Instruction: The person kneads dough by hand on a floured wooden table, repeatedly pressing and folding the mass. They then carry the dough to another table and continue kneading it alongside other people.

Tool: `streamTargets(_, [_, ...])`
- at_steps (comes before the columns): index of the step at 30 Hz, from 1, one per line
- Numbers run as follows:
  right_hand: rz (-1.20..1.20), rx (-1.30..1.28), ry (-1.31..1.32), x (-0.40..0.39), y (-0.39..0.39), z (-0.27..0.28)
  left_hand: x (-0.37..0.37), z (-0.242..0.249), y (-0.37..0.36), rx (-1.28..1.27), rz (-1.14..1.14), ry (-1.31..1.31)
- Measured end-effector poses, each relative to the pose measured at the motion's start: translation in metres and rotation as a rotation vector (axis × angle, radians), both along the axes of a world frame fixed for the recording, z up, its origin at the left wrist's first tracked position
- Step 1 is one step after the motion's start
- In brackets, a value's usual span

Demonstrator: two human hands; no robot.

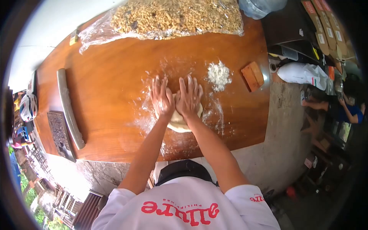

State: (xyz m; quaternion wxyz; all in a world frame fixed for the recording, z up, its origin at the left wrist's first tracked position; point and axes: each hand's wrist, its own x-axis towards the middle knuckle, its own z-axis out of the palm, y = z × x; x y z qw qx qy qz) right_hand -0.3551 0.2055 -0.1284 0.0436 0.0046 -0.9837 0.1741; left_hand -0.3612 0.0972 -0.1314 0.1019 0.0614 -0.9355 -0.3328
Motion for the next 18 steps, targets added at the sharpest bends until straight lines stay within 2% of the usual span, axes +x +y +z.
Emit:
streamTargets(4, [0.075, -0.096, 0.215, -0.086, -0.004, 0.002, -0.062, -0.001, -0.005, -0.058, 0.129, 0.123])
streamTargets(6, [0.096, -0.177, 0.308, -0.11, -0.005, 0.002, -0.064, 0.005, -0.006, 0.296, 0.047, 0.131])
streamTargets(8, [0.193, -0.414, 0.121, -0.135, 0.002, -0.022, -0.036, 0.012, -0.007, 0.376, 0.01, 0.033])
streamTargets(9, [0.267, -0.727, 0.226, -0.144, 0.015, -0.049, -0.018, -0.001, -0.013, 0.643, 0.045, -0.414])
streamTargets(10, [0.183, -1.033, 0.141, -0.141, 0.03, -0.03, 0.006, 0.002, -0.014, 0.422, -0.259, -0.129])
streamTargets(11, [0.094, -1.334, 0.036, -0.13, 0.044, -0.011, 0.032, 0.021, -0.008, 0.294, -0.204, -0.049])
streamTargets(12, [0.07, -1.104, 0.03, -0.119, 0.061, -0.005, 0.055, 0.027, 0.001, 0.252, -0.089, -0.094])
streamTargets(13, [-0.057, -0.956, -0.031, -0.098, 0.067, 0.01, 0.073, 0.034, 0.008, 0.213, 0.024, -0.129])
streamTargets(15, [0.01, -0.716, -0.129, -0.062, 0.067, -0.029, 0.111, 0.042, 0.022, 0.226, 0.096, -0.103])
streamTargets(16, [0.009, -0.679, -0.476, -0.04, 0.057, -0.002, 0.125, 0.043, 0.025, 0.239, 0.162, -0.096])
streamTargets(17, [0.027, -0.507, -0.585, -0.013, 0.042, 0.026, 0.137, 0.035, 0.02, 0.245, 0.157, -0.075])
streamTargets(18, [0.113, -0.421, -0.522, 0.01, 0.028, 0.043, 0.146, 0.021, 0.011, 0.449, 0.238, -0.219])
